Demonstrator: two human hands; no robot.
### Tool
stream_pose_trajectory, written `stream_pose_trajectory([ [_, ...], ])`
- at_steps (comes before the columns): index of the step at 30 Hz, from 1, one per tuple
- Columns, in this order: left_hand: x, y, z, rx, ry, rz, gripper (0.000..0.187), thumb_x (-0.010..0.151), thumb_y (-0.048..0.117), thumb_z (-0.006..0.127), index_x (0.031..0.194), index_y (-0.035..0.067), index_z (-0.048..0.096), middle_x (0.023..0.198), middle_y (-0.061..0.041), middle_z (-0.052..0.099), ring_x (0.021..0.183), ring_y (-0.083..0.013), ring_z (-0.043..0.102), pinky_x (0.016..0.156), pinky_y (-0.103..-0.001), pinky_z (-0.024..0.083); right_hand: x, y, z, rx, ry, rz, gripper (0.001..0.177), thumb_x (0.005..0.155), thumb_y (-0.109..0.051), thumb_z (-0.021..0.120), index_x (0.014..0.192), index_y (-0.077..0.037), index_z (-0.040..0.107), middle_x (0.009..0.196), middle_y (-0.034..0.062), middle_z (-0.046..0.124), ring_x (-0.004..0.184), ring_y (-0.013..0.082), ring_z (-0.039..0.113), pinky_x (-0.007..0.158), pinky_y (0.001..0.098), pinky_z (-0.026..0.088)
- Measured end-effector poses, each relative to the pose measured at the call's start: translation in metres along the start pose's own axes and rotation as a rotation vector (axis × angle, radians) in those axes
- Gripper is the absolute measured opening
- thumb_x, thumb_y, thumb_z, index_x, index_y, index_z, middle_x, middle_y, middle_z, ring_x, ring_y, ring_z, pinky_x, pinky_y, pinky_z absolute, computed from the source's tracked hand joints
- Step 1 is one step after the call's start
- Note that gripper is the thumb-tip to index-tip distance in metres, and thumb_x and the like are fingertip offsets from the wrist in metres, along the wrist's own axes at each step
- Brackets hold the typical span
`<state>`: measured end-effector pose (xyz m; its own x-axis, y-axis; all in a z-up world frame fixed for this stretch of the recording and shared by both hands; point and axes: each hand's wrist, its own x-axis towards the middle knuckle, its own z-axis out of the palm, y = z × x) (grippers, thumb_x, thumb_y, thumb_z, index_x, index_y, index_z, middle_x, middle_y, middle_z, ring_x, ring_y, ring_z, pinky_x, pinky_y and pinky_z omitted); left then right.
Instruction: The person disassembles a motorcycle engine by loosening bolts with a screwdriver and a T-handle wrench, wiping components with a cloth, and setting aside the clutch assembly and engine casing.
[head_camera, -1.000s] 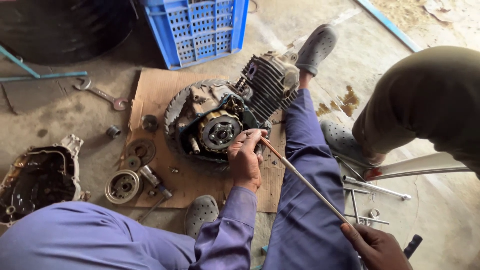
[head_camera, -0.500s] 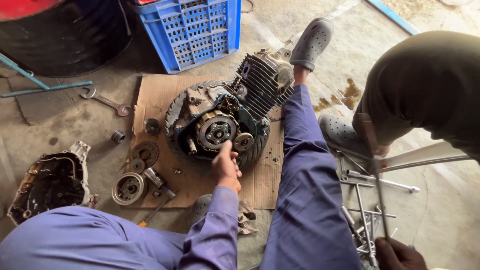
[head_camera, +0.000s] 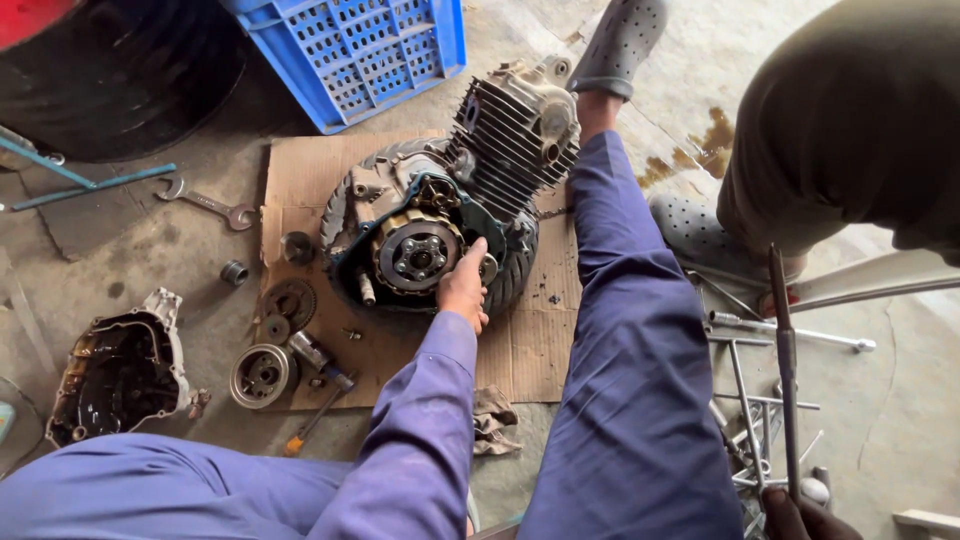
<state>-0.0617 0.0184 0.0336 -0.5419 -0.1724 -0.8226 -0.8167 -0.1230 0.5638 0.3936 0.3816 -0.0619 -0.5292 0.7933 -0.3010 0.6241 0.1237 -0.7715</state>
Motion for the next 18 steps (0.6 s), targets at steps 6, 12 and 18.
stream_pose_trajectory([
  [6, 0.009, -0.009, 0.004, -0.094, -0.044, 0.011, 0.045, 0.075, 0.049, 0.075, 0.081, 0.007, 0.063, 0.069, -0.005, 0.048, 0.047, -0.0136, 0.038, 0.039, -0.030, 0.026, -0.007, -0.008, 0.003, 0.208, -0.019, -0.037, 0.023, 0.097, -0.016, 0.078, 0.101, 0.007, 0.077, 0.061, 0.0031, 0.060, 0.058, 0.0077, 0.049, 0.058, 0.0232, 0.037],
  [12, -0.006, -0.027, -0.019, -0.249, -0.223, 0.029, 0.050, 0.074, 0.054, 0.082, 0.077, 0.009, 0.060, 0.061, 0.003, 0.039, 0.041, -0.0085, 0.026, 0.036, -0.025, 0.020, -0.019, -0.050, -0.007, 0.117, -0.030, 0.072, 0.031, 0.095, -0.022, 0.078, 0.100, 0.008, 0.078, 0.058, 0.0059, 0.059, 0.055, 0.0103, 0.048, 0.051, 0.0279, 0.032],
  [18, -0.033, -0.015, -0.047, -0.221, -0.333, 0.023, 0.039, 0.071, 0.046, 0.085, 0.083, 0.013, 0.068, 0.061, 0.006, 0.038, 0.043, -0.0048, 0.027, 0.038, -0.021, 0.021, -0.030, -0.073, -0.008, 0.145, -0.055, 0.179, 0.039, 0.096, -0.030, 0.078, 0.099, 0.009, 0.078, 0.061, 0.0089, 0.056, 0.052, 0.0137, 0.050, 0.047, 0.0298, 0.033],
])
